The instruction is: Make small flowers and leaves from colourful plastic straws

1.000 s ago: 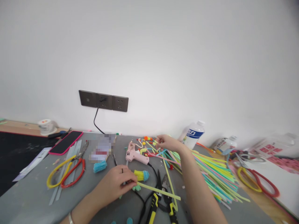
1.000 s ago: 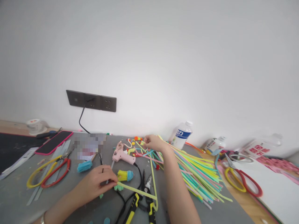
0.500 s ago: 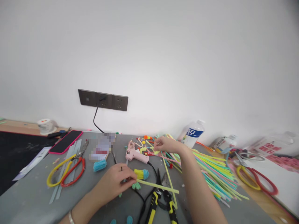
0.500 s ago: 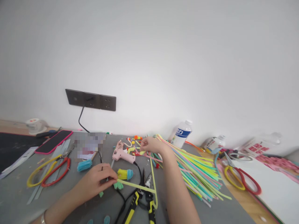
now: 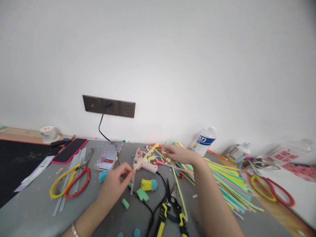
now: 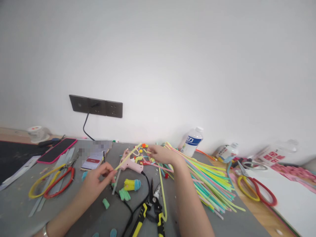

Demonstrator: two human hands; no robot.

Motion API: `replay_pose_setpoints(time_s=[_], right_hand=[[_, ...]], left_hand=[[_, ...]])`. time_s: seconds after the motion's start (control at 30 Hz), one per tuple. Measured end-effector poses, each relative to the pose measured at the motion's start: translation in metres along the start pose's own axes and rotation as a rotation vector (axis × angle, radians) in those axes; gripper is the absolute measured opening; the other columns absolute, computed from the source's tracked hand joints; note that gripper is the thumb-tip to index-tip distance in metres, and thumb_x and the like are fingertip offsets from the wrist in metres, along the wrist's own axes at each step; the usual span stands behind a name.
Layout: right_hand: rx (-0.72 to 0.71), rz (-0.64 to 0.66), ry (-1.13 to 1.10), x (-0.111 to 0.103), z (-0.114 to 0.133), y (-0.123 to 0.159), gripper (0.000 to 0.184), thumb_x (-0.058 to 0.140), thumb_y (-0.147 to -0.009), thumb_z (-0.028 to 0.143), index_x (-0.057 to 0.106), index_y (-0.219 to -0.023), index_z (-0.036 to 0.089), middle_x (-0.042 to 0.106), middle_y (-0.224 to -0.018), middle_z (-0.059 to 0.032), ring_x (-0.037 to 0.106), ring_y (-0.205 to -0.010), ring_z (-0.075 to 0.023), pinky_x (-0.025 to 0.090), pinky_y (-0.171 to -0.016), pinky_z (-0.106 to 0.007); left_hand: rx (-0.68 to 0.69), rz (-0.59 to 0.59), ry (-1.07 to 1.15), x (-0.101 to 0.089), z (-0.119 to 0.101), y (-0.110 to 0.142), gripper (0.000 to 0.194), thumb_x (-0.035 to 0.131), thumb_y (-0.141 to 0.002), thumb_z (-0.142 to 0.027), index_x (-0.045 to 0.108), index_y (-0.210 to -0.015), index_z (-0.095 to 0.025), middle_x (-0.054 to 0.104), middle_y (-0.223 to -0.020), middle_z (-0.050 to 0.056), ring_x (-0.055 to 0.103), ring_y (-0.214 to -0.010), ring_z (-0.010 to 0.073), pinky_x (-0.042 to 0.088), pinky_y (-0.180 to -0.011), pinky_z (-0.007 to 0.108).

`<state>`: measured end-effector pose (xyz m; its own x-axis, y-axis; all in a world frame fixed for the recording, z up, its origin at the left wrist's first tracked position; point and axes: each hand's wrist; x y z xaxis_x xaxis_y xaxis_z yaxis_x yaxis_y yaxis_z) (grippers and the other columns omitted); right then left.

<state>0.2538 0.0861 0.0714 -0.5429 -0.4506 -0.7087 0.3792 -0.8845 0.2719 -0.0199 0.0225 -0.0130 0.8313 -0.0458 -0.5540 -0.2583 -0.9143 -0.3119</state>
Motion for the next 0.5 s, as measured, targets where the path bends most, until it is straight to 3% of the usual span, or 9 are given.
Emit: replay_pose_setpoints(time_s=[0.1, 0.2, 0.27, 0.33, 0.5], right_hand=[[-0.165, 0.04, -0.065, -0.001, 0.013, 0.007, 0.017, 0.055, -0.089, 0.028, 0.057, -0.104, 0.02, 0.051, -0.065, 0.0054, 0.042, -0.057, -0.011, 0.035, -0.056, -0.023], [-0.336, 0.171, -0.256, 0.005, 0.026, 0.009, 0.037, 0.058, -0.09, 0.04, 0.053, -0.121, 0.021, 0.044, -0.061, 0.0075, 0.037, -0.054, -0.0106, 0.031, -0.053, -0.022], [-0.387, 0.213, -0.406, 0.014, 0.034, 0.004, 0.04, 0.059, -0.088, 0.046, 0.056, -0.118, 0.02, 0.049, -0.066, 0.0056, 0.041, -0.057, -0.0106, 0.034, -0.054, -0.022], [-0.389, 0.174, -0.492, 0.026, 0.039, -0.005, 0.037, 0.059, -0.087, 0.05, 0.063, -0.105, 0.017, 0.052, -0.072, 0.0029, 0.042, -0.059, -0.01, 0.035, -0.054, -0.022], [-0.319, 0.105, -0.485, 0.039, 0.035, -0.026, 0.044, 0.053, -0.086, 0.056, 0.067, -0.083, 0.014, 0.042, -0.056, 0.0056, 0.032, -0.047, -0.0082, 0.028, -0.046, -0.022]], left_hand=[[-0.042, -0.068, 0.035, -0.002, 0.0, -0.002, 0.028, 0.048, -0.092, -0.038, 0.047, -0.069, -0.022, 0.065, -0.055, -0.004, 0.062, -0.053, 0.0149, 0.043, -0.055, 0.022], [-0.017, -0.013, 0.043, 0.0, 0.0, -0.001, 0.028, 0.048, -0.093, -0.037, 0.047, -0.07, -0.022, 0.064, -0.055, -0.005, 0.062, -0.053, 0.0145, 0.043, -0.055, 0.022], [0.006, 0.047, 0.036, 0.001, -0.001, -0.001, 0.027, 0.048, -0.093, -0.036, 0.049, -0.071, -0.022, 0.065, -0.057, -0.005, 0.063, -0.054, 0.0143, 0.042, -0.056, 0.022], [0.023, 0.091, 0.027, 0.003, -0.002, 0.0, 0.026, 0.047, -0.093, -0.036, 0.05, -0.072, -0.022, 0.066, -0.058, -0.004, 0.063, -0.055, 0.0142, 0.042, -0.056, 0.022], [0.033, 0.106, 0.025, 0.001, -0.004, 0.001, 0.024, 0.046, -0.094, -0.035, 0.052, -0.075, -0.022, 0.065, -0.058, -0.004, 0.062, -0.055, 0.0143, 0.042, -0.055, 0.022]])
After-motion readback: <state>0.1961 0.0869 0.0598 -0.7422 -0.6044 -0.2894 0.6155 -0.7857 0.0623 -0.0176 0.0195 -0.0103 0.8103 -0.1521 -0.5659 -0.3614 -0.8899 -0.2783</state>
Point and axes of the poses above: each hand's wrist, its own y-axis away from the middle knuckle, its own x-axis out of the palm, z = x × y
